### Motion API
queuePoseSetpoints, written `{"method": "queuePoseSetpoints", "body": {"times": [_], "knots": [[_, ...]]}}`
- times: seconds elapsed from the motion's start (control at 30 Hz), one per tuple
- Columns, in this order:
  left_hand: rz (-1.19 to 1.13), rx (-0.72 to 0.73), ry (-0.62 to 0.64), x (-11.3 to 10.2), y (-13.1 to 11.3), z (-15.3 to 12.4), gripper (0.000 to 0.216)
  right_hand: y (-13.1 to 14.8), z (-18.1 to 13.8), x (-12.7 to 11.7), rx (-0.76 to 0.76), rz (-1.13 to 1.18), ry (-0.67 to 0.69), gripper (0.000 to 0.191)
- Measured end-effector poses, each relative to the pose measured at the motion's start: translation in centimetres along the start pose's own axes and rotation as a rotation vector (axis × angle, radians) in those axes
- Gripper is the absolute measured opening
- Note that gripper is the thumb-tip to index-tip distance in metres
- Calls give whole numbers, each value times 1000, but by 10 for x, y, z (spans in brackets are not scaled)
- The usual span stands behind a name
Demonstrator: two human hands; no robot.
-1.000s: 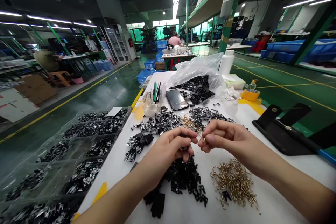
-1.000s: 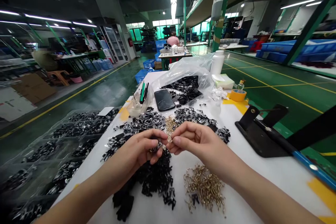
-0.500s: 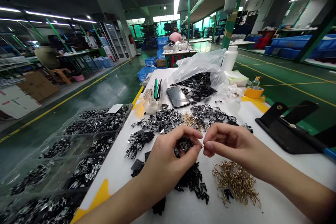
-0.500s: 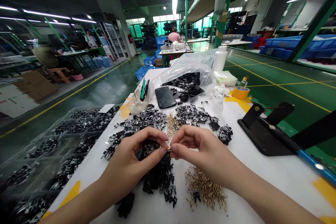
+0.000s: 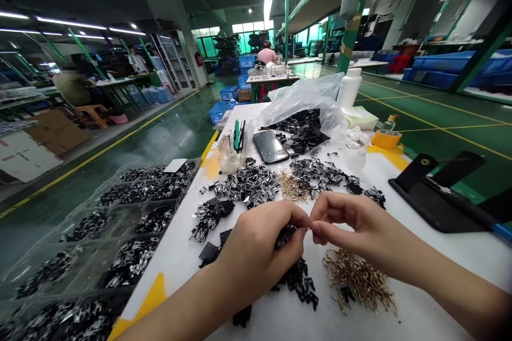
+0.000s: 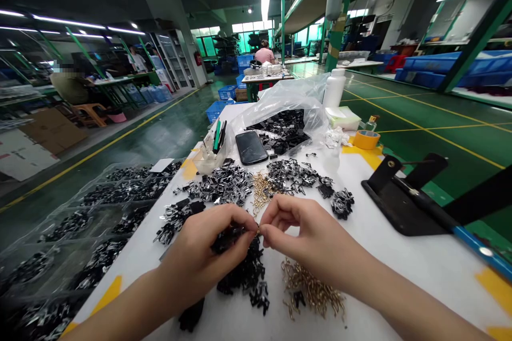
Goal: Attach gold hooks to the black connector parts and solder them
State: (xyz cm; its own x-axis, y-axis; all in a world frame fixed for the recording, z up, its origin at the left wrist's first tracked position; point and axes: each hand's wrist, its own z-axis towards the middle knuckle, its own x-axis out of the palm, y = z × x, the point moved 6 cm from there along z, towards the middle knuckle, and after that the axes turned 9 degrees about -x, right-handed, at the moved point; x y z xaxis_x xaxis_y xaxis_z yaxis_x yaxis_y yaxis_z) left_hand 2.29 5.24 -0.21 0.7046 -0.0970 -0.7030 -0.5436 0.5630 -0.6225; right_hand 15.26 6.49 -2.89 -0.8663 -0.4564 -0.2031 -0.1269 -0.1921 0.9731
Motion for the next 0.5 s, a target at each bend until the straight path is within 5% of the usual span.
{"method": "queuePoseSetpoints", "body": {"times": [0.5], "knots": [[7,19,43,2,1,0,10,1,-2,1,27,-24,-7,7]]}}
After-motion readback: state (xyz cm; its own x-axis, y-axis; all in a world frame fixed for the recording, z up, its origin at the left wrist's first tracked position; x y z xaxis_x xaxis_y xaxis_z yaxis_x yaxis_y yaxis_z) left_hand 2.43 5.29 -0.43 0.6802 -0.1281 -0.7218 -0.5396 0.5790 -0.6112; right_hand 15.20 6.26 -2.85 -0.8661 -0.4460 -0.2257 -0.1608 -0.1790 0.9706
